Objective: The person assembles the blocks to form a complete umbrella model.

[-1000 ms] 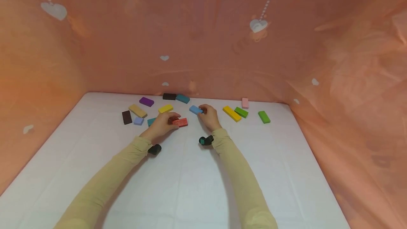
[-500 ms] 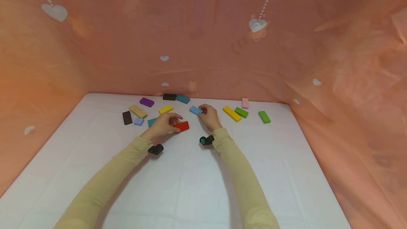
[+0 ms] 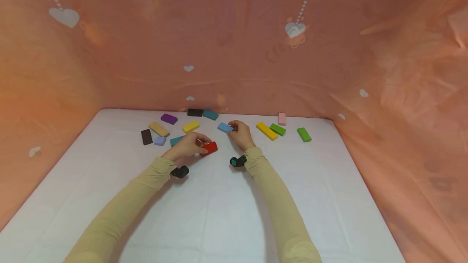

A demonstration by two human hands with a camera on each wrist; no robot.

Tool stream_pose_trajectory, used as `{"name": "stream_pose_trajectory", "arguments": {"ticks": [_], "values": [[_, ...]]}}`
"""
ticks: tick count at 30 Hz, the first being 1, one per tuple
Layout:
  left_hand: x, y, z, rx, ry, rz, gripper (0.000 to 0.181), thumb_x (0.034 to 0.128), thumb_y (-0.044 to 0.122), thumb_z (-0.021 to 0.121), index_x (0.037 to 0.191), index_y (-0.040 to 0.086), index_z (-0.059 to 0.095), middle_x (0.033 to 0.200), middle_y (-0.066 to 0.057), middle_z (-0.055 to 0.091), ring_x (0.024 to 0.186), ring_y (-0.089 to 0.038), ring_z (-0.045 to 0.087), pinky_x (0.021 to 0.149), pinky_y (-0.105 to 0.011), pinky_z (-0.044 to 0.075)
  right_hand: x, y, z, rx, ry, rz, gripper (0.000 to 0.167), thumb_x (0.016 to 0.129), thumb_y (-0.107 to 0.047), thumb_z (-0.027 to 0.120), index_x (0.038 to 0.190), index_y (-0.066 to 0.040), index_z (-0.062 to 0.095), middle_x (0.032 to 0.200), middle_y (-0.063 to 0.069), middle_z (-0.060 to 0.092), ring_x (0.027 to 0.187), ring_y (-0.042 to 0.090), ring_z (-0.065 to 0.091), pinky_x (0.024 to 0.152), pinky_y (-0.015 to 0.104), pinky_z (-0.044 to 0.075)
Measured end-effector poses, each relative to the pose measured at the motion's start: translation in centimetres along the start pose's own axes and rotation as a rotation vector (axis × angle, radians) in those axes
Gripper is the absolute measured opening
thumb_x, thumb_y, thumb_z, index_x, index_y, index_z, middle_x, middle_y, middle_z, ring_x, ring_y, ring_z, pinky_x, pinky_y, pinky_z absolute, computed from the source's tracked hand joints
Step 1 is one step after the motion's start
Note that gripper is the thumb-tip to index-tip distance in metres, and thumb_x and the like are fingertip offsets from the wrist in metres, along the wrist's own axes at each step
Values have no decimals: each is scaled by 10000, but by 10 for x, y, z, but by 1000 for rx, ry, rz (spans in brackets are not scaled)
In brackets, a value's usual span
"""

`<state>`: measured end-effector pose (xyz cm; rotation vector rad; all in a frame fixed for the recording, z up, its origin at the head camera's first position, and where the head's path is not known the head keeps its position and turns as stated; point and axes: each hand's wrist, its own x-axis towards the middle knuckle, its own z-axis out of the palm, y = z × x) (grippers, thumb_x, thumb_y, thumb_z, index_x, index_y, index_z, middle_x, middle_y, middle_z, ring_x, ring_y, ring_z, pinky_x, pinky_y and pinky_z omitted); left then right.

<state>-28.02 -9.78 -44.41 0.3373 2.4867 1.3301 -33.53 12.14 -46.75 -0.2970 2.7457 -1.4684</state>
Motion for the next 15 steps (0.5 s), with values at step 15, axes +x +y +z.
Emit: {"name": "stream_pose_trajectory", "arguments": {"ticks": [15], "values": [[-28,3,1,-333,-36,-142,347,857,79,700,1195,71,622,1124,-102,587,1034,-261,535,875,-335,497,2,-3,-4,-9,-33,27,324,894,-62,658,1211,-17,604,1122,135,609,994,261,532,883,343,474]]}}
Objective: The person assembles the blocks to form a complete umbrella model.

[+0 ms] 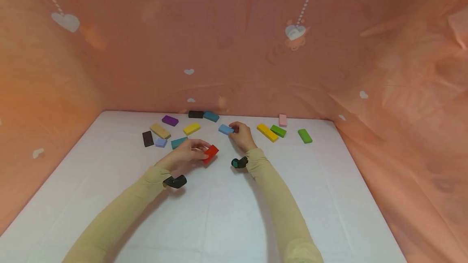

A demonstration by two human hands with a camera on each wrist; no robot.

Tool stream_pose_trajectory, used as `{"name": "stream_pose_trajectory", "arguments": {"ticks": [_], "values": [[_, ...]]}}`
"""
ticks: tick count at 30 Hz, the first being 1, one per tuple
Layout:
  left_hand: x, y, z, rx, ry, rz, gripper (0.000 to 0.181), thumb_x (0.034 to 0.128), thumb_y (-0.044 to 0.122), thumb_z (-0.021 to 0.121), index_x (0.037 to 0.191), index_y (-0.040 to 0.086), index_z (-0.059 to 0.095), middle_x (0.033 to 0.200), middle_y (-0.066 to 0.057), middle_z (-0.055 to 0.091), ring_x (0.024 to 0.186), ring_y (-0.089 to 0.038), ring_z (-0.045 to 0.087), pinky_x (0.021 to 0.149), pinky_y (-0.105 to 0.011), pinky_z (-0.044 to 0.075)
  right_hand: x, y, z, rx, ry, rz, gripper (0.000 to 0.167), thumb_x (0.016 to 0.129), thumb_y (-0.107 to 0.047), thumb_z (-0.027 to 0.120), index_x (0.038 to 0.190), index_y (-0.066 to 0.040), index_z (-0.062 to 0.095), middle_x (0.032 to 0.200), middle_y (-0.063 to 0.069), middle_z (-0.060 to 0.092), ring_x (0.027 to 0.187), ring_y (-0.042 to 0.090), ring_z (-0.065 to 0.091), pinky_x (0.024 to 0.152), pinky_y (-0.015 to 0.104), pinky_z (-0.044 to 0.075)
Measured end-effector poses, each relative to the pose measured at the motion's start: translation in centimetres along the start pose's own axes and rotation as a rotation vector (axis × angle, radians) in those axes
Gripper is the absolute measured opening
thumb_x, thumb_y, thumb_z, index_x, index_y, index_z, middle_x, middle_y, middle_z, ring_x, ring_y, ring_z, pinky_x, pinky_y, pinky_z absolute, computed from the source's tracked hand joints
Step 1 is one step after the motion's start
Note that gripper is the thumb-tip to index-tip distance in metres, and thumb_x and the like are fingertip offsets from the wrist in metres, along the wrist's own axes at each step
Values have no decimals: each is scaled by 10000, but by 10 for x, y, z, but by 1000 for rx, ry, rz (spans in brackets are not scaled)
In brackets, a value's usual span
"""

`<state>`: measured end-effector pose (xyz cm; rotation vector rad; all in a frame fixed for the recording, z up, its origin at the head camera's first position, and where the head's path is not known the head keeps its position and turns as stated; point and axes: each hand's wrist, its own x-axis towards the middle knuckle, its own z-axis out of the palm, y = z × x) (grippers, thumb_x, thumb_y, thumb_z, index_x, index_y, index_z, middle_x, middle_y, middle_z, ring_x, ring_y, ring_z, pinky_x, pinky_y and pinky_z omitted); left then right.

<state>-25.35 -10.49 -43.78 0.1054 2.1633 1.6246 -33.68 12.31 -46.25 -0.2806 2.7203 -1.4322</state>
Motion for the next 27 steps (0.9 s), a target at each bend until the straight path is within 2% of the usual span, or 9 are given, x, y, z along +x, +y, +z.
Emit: {"name": "stream_pose_trajectory", "arguments": {"ticks": [7,13,18,23,27], "values": [[-19,-13,15,-19,36,-85,380,826,152,755,1178,88,627,1075,-72,625,1024,-243,544,922,-376,470,-2,2,1,-4,2,-20,321,895,-58,659,1210,-19,608,1120,129,613,988,254,533,872,336,475],[-32,-26,25,-75,72,-111,390,817,150,768,1172,67,630,1038,-77,621,987,-237,545,895,-347,483,-3,3,-1,4,-5,-29,326,893,-58,656,1212,-19,604,1141,132,608,1005,258,534,888,348,471],[-41,-31,33,-73,144,-82,346,825,104,754,1140,22,637,1004,-86,627,934,-224,570,836,-307,524,-4,3,-2,2,-14,-44,326,893,-51,651,1212,-7,600,1156,142,605,1016,265,534,901,354,468],[-44,-31,40,20,217,-26,322,807,79,765,1094,-15,653,965,-94,642,894,-220,596,774,-293,548,-4,5,-3,9,-10,-54,316,892,-44,651,1202,-2,603,1143,146,606,998,269,534,896,363,468],[-45,-31,44,75,237,-25,335,798,112,780,1087,3,650,937,-86,631,857,-219,588,734,-288,553,-3,5,-2,17,-18,-64,317,891,-44,651,1201,4,601,1152,153,602,996,275,536,899,368,471]]}}
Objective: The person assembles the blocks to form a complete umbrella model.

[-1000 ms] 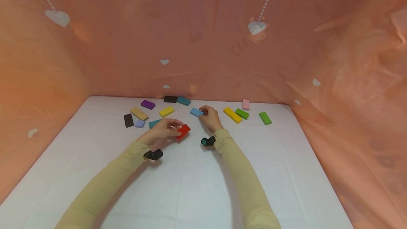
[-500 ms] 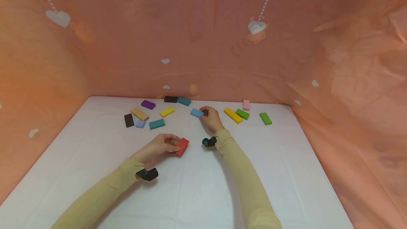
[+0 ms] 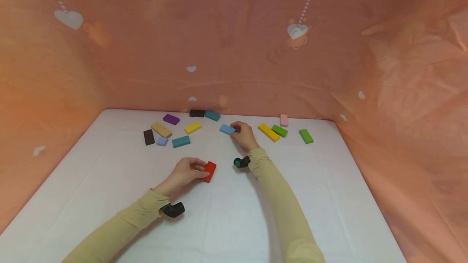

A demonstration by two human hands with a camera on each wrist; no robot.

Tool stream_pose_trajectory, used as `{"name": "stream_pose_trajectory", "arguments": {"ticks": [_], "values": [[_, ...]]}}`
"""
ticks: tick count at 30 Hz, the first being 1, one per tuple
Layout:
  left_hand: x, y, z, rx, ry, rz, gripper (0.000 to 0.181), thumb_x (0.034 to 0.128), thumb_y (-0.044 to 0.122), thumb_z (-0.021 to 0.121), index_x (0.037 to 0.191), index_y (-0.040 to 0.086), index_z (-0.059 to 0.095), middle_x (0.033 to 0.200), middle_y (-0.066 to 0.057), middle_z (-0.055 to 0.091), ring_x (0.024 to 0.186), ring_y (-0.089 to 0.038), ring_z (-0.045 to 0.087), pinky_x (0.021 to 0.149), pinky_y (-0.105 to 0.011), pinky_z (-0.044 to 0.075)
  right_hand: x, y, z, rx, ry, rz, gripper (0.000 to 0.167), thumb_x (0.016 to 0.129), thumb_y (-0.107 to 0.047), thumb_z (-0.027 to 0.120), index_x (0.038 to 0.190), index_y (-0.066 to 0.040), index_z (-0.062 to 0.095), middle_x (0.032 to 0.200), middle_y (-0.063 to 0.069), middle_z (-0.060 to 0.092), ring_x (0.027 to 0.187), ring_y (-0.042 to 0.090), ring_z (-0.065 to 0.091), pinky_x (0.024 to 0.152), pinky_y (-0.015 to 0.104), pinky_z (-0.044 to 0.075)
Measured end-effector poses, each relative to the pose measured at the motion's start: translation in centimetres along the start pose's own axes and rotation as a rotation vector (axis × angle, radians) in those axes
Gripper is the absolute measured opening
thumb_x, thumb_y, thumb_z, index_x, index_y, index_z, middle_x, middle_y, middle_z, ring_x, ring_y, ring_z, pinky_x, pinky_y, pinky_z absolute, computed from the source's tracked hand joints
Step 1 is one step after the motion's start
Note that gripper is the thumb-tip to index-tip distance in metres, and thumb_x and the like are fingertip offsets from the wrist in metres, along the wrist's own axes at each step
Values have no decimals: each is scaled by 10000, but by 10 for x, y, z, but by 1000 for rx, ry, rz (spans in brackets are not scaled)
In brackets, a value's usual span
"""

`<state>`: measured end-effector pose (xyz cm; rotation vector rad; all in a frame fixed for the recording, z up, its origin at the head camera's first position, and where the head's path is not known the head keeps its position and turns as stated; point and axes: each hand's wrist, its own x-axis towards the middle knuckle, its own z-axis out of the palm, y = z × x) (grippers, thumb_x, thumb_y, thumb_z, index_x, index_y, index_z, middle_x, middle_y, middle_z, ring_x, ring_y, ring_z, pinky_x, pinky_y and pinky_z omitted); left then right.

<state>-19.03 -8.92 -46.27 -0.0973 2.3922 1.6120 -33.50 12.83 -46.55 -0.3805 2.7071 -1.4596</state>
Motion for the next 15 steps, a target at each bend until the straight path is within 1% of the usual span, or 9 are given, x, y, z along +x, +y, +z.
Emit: {"name": "stream_pose_trajectory", "arguments": {"ticks": [3,6,9,15], "values": [[-1,1,1,-2,-25,-17,352,787,125,793,1082,18,635,894,-91,613,778,-213,595,672,-281,562,0,0,-1,-3,-12,1,326,888,-45,653,1206,5,599,1168,154,599,1000,277,532,895,361,470],[-4,0,2,-3,-61,-13,381,778,129,802,1086,9,613,850,-102,607,691,-204,611,620,-282,565,0,-1,-2,-4,-27,19,328,887,-48,655,1207,-4,600,1158,148,595,993,277,513,881,351,462],[-6,1,4,18,-76,-2,404,773,142,808,1093,8,603,818,-95,611,643,-193,616,601,-276,560,0,-4,-3,-2,-41,37,329,887,-50,652,1210,-11,600,1145,144,588,990,280,495,877,352,450],[-9,3,5,49,-101,16,436,769,141,810,1118,2,590,789,-79,631,604,-184,623,588,-280,559,-1,-6,-6,17,-62,63,332,890,-52,645,1216,-21,594,1149,138,573,1000,282,477,883,351,444]]}}
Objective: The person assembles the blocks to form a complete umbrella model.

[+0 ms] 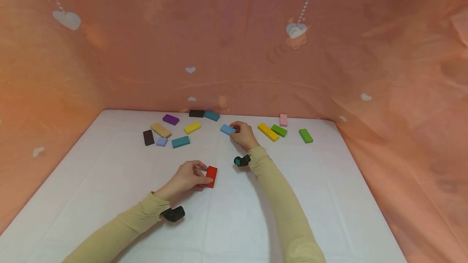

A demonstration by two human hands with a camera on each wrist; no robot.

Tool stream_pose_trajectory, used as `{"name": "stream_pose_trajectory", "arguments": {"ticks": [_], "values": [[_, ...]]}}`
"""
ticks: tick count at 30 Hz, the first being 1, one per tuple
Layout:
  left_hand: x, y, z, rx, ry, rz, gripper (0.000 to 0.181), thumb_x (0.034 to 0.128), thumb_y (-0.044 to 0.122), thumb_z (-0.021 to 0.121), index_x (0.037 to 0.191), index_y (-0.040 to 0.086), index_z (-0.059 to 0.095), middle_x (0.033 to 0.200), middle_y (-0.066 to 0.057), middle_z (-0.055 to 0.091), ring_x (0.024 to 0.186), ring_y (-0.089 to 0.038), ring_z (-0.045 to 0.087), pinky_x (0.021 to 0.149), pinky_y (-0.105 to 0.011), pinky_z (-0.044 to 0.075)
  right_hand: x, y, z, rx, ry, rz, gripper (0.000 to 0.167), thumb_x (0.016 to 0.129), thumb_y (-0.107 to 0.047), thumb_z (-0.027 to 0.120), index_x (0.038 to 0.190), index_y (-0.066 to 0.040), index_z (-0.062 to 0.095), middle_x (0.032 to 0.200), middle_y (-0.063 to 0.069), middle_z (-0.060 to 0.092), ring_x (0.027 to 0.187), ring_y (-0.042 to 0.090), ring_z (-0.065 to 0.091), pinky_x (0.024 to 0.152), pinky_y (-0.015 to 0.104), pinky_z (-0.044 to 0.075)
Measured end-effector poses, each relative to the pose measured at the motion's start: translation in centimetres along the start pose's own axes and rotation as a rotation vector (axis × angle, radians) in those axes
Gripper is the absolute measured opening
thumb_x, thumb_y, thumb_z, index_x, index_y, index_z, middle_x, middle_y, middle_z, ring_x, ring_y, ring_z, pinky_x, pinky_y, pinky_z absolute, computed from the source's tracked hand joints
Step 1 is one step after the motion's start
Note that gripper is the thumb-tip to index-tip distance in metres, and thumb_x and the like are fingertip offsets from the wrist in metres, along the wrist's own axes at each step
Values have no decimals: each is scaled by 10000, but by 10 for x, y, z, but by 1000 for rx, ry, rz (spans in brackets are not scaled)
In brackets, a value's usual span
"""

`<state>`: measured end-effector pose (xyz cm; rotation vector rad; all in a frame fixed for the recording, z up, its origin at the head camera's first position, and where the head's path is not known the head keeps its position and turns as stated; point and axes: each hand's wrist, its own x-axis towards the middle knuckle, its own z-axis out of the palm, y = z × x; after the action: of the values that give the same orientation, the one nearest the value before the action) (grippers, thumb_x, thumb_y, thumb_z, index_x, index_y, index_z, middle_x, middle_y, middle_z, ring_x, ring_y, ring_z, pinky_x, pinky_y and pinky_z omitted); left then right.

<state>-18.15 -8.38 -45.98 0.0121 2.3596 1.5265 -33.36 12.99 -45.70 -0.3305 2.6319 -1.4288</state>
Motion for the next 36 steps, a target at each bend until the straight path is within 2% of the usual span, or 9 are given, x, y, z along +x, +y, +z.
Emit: {"name": "stream_pose_trajectory", "arguments": {"ticks": [6,12,21,29,36], "values": [[0,-1,-1,-26,-9,-22,433,767,148,813,1109,11,585,808,-90,626,605,-188,625,591,-280,560,-1,-1,-1,1,-4,-2,338,885,-46,650,1217,-20,592,1140,138,568,994,277,475,865,336,440],[0,-2,-3,-5,-14,-17,402,773,158,809,1076,27,579,751,-93,608,546,-186,609,557,-269,547,-1,-3,-1,6,-7,12,357,870,-46,661,1219,-27,593,1122,139,563,981,274,471,840,325,446],[2,1,-8,-15,-18,-18,350,812,199,778,1039,19,582,713,-97,615,540,-196,618,544,-270,547,3,-3,-3,9,-54,43,390,863,-39,668,1243,-48,579,1149,141,561,994,277,482,841,321,467],[5,1,-12,-58,-43,-12,300,830,131,753,1035,-4,580,711,-106,638,560,-202,636,568,-284,559,6,-11,-4,-23,-89,42,473,823,35,660,1276,-44,553,1125,161,542,964,277,489,739,275,477],[6,3,-13,-87,-68,-27,295,836,119,746,1046,-10,582,745,-111,647,571,-207,635,579,-288,562,5,-15,-3,-33,-111,58,476,818,36,669,1273,-51,558,1158,174,531,997,298,492,841,337,478]]}}
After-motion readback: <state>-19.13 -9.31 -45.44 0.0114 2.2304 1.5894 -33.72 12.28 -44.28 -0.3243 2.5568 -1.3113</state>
